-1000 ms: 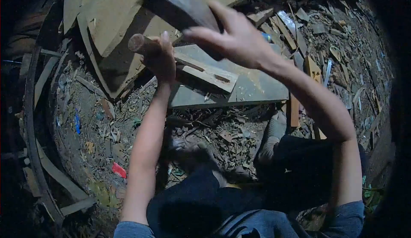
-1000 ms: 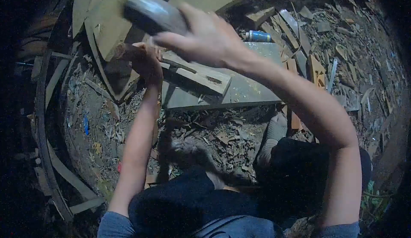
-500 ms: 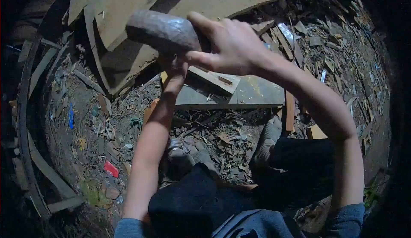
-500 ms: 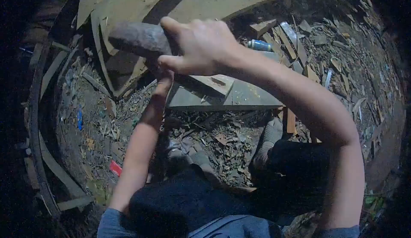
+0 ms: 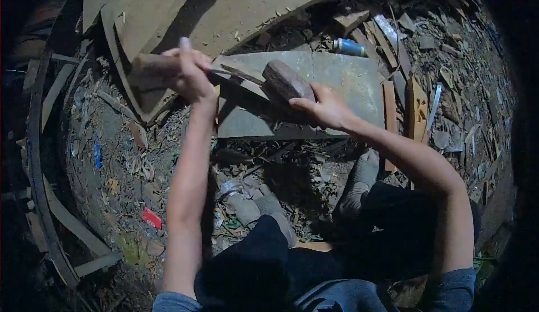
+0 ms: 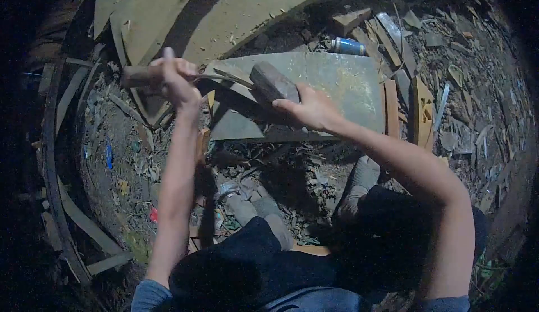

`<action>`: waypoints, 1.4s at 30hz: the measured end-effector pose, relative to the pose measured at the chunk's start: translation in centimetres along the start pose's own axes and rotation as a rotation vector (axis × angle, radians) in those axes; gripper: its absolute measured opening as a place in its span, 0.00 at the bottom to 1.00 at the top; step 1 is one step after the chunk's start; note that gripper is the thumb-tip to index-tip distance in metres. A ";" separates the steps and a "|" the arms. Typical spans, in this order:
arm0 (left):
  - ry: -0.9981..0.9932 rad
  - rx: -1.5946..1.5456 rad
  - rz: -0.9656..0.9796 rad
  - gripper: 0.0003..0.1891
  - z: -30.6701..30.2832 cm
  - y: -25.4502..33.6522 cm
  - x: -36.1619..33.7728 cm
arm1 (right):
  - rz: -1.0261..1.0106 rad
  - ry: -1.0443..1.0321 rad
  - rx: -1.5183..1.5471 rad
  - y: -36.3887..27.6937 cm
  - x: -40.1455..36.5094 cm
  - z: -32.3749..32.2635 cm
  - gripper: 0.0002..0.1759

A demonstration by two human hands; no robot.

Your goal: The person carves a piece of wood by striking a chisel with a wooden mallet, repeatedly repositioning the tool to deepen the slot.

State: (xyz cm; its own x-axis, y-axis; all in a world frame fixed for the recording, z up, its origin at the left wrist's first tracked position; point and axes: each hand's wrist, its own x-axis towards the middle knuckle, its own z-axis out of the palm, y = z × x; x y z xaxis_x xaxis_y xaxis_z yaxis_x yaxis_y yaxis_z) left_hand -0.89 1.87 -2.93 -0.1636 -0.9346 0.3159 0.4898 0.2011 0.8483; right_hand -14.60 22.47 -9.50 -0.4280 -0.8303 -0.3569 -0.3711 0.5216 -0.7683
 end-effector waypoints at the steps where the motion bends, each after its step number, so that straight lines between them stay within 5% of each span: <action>1: 0.010 -0.039 0.020 0.12 -0.4 0.2 1.3 | 0.007 0.001 -0.031 -0.2 -0.1 -0.1 0.45; 18: -0.162 0.097 -0.051 0.12 2.0 -1.2 1.2 | -0.029 -0.060 -0.049 -0.5 -0.3 -0.8 0.48; 24: -0.223 0.256 0.113 0.10 2.9 -2.1 0.0 | 0.006 -0.018 -0.043 -0.5 -0.1 -0.7 0.45; 29: -0.231 0.387 0.120 0.09 1.1 -2.4 -0.8 | -0.042 -0.103 0.383 -4.8 -0.6 -3.5 0.40; 33: -0.088 0.714 0.459 0.09 0.0 -2.9 -1.8 | -0.689 0.323 0.019 -14.5 -4.1 -6.4 0.35; 36: -0.150 0.798 0.489 0.09 -1.9 -5.2 -1.7 | -0.935 0.596 -0.315 -18.3 -6.0 -6.1 0.36; 38: -0.198 0.810 0.468 0.09 -2.4 -5.6 -1.8 | -0.707 0.392 -0.645 -19.1 -6.1 -5.8 0.35; 42: -0.219 0.800 0.461 0.08 -2.8 -5.9 -1.8 | -0.828 0.471 -0.669 -19.0 -6.2 -6.2 0.31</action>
State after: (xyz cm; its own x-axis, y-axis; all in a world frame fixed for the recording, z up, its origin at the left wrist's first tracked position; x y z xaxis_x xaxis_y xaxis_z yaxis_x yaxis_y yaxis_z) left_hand -1.12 1.55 -9.72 -0.2975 -0.6531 0.6963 -0.1725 0.7541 0.6337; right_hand -9.99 18.94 10.66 -0.0628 -0.8838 0.4637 -0.9813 -0.0301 -0.1902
